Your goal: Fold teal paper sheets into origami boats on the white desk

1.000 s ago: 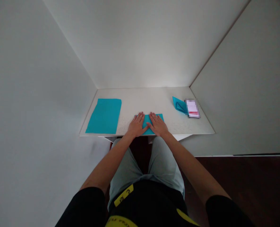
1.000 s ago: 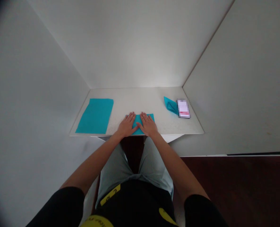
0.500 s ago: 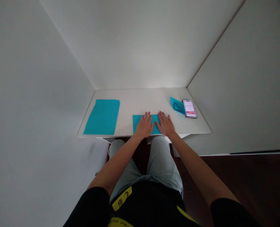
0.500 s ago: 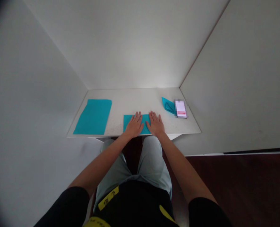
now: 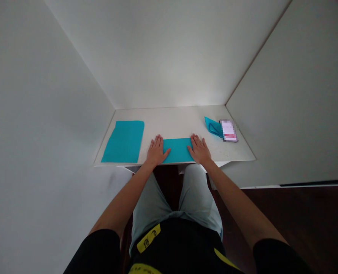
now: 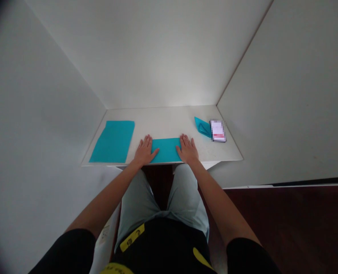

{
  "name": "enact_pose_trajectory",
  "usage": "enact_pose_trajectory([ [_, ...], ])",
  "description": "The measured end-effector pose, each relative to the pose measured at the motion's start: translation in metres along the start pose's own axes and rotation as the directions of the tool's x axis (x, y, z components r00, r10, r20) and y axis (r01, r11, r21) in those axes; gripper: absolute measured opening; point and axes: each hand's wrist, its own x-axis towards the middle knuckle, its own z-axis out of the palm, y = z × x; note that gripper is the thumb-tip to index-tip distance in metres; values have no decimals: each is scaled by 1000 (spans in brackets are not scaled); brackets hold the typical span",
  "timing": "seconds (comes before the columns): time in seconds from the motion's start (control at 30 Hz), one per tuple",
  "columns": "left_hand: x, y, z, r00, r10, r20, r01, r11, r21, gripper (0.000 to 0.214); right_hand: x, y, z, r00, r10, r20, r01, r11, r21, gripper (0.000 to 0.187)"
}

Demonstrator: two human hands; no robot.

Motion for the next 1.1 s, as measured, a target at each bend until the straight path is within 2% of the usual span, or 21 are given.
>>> enact_pose_trajectory([
  [0.17,0,-1,2,988,-143,-53,142,989,-29,98,-2,-2,-6,1000,-25,-19,25,999,24,69],
  [0.37,6,3,-6,979,-182,-89,168,975,-149,83,-2,-3,-8,1000,-18,-20,18,1000,7,66],
  [0.47,5,8,-10,987,-130,-95,102,962,-251,74,-2,-2,-5,998,-12,-58,13,1000,14,68],
  [0.57,-2,16,-11,997,-7,-73,-16,953,-302,66,-3,-1,-3,995,14,-99,-12,1000,23,72],
  [0.67,-14,25,-9,978,204,-28,-205,947,-247,56,-3,-3,-3,993,52,-105,-50,998,28,76],
  [0.73,-22,32,-5,955,295,2,-290,942,-169,56,-4,-4,-5,994,55,-98,-53,998,28,77],
  [0.9,-25,51,2,957,292,1,-291,955,-52,55,-5,-4,-9,993,23,-112,-18,999,48,77],
  [1.0,-9,58,0,973,232,-2,-231,971,-63,45,-7,-4,-13,993,13,-119,-4,997,77,75],
  [1.1,14,54,-6,972,214,94,-204,973,-104,42,-8,-4,-16,993,-6,-119,18,995,101,75],
])
